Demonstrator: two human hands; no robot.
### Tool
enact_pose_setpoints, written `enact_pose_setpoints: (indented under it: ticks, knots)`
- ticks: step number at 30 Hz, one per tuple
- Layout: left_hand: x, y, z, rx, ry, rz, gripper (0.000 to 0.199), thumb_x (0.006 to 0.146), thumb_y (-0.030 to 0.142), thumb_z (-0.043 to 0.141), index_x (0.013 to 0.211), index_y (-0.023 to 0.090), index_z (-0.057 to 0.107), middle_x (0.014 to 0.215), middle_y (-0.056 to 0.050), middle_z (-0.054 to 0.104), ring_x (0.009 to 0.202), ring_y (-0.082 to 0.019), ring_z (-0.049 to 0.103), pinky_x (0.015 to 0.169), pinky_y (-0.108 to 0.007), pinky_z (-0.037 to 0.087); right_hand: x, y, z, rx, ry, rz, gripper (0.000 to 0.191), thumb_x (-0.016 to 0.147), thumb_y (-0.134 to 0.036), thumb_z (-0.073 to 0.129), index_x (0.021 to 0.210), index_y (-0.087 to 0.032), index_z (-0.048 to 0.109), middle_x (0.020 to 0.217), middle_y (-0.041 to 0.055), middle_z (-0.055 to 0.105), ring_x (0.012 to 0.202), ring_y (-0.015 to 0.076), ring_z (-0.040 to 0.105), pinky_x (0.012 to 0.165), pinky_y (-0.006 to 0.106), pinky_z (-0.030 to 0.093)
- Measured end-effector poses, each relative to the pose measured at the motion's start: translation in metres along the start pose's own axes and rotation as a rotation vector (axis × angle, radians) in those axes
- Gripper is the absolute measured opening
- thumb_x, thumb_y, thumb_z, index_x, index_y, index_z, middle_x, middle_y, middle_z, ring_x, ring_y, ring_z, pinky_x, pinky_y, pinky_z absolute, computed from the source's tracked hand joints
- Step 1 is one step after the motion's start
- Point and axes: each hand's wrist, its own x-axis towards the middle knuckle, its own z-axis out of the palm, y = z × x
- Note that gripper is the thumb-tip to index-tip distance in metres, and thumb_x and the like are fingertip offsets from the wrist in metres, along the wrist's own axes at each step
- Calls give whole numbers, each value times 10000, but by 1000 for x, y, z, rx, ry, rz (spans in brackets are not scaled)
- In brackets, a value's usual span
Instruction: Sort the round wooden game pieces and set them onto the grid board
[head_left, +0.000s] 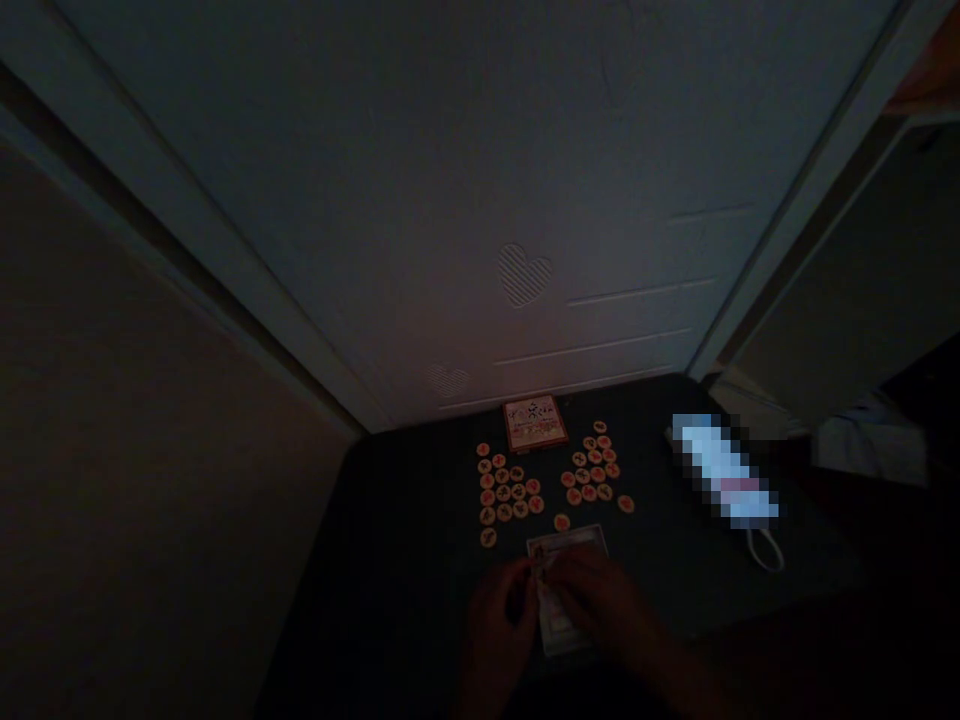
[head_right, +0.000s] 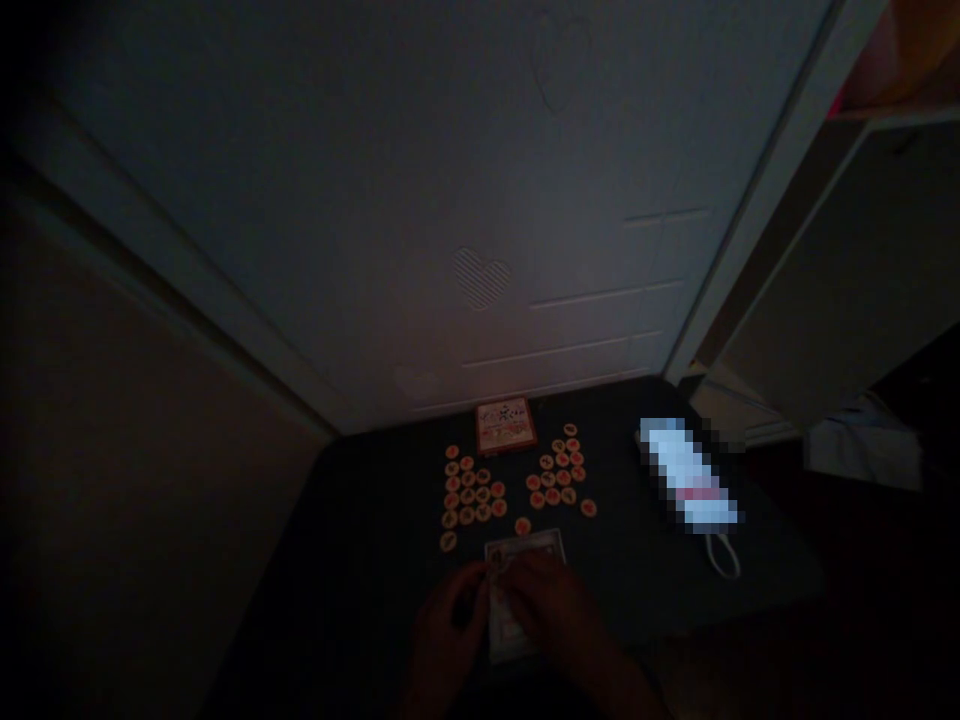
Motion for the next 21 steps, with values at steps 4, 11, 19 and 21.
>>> enact_pose_setpoints:
  ticks: [4, 11, 19, 21]
  knots:
    - [-2, -1, 0, 7, -15, -1, 263, 945, 337, 543, 1112, 240, 721, 1020, -73, 767, 891, -216, 725, 823, -351, 595, -5, 4, -4, -59, 35, -15, 230, 950, -145, 527, 1081, -232, 695, 1050, 57, 737, 977, 213, 676, 895, 348, 544]
    - [-2, 0, 0, -12, -17, -23, 272, 949, 378, 546, 1103, 246, 727, 1038, -79, 767, 918, -222, 723, 840, -355, 596, -9, 15, -24, -86, 206, -26, 235, 981, -234, 508, 1121, -251, 696, 1058, 63, 750, 993, 230, 685, 897, 390, 555]
    - [-4, -3, 0, -25, -44, -66, 303, 966, 416, 530, 1138, 245, 710, 1076, -85, 758, 954, -226, 716, 877, -368, 584, -36, 71, -63, -126, 457, 240, 271, 974, -415, 536, 1061, -234, 718, 1029, 87, 755, 953, 253, 717, 863, 406, 584]
    - [-4, -3, 1, -27, -32, -73, 315, 963, 431, 532, 1132, 240, 716, 1069, -88, 763, 943, -227, 721, 873, -367, 587, -43, 81, -64, -128, 454, 271, 289, 972, -435, 533, 1060, -232, 719, 1042, 91, 755, 958, 257, 721, 862, 411, 588]
